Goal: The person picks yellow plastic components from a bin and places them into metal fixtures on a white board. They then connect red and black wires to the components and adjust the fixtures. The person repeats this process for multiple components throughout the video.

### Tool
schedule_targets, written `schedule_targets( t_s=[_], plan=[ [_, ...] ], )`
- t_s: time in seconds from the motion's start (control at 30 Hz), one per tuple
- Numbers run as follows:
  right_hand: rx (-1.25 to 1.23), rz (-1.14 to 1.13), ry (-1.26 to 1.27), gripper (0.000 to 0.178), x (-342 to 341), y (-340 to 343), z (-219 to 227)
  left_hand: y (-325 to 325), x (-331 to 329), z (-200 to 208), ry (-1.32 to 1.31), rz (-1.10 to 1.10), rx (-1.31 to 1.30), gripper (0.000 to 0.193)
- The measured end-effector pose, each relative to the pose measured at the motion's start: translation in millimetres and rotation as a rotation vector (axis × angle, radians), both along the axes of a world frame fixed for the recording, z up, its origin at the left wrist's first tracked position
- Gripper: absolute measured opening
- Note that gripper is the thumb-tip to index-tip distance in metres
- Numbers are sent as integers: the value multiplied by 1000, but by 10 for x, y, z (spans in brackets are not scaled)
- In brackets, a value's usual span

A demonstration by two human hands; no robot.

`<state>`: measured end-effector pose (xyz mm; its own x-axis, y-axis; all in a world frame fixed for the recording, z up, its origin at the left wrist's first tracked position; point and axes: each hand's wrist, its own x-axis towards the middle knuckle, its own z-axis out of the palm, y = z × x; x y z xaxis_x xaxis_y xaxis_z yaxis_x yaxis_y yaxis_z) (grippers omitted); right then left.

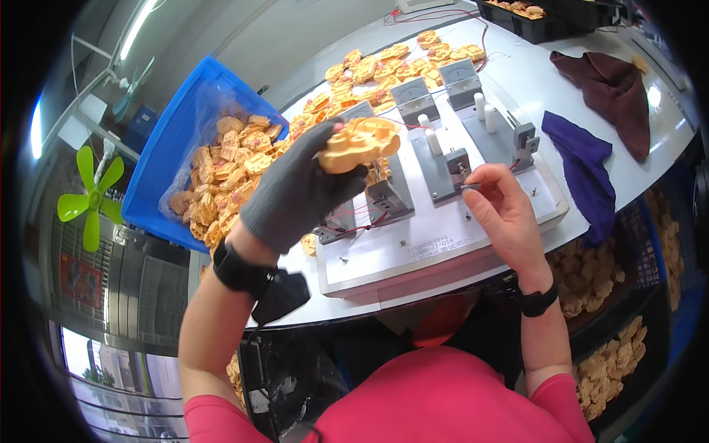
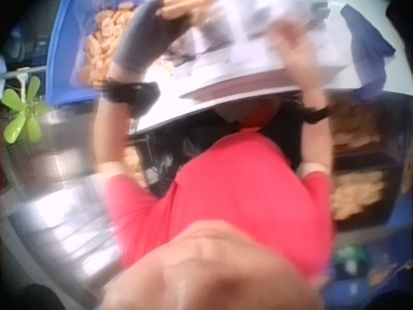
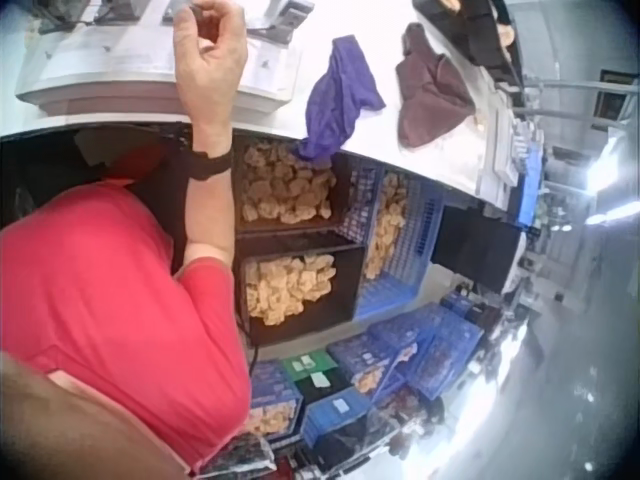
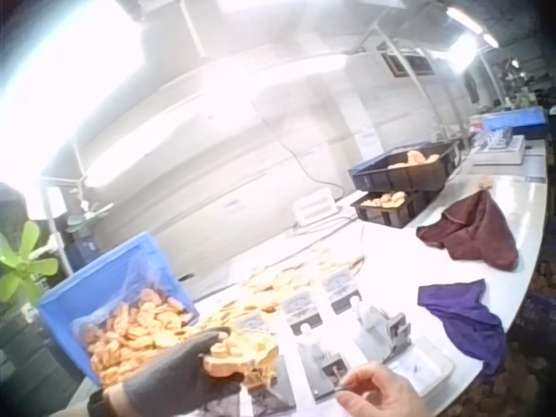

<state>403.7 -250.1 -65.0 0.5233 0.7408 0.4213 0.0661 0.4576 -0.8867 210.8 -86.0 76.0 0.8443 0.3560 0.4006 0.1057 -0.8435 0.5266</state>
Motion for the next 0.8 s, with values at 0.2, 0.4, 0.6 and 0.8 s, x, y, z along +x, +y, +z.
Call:
schedule_targets(
  t_s=[0.2,0.4,0.6,0.8],
  plan=[
    [-23,47,17,21,-6,-21,39,150,644,61,114,186,-657,54],
    [-18,34,-30,21,3,-47,70,96,928,26,496,205,-208,59],
    [-44,19,-66,21,-1,-82,115,158,1005,132,679,160,79,74],
    [-38,15,-77,22,-1,-70,117,34,1195,116,916,95,114,66]
  ],
)
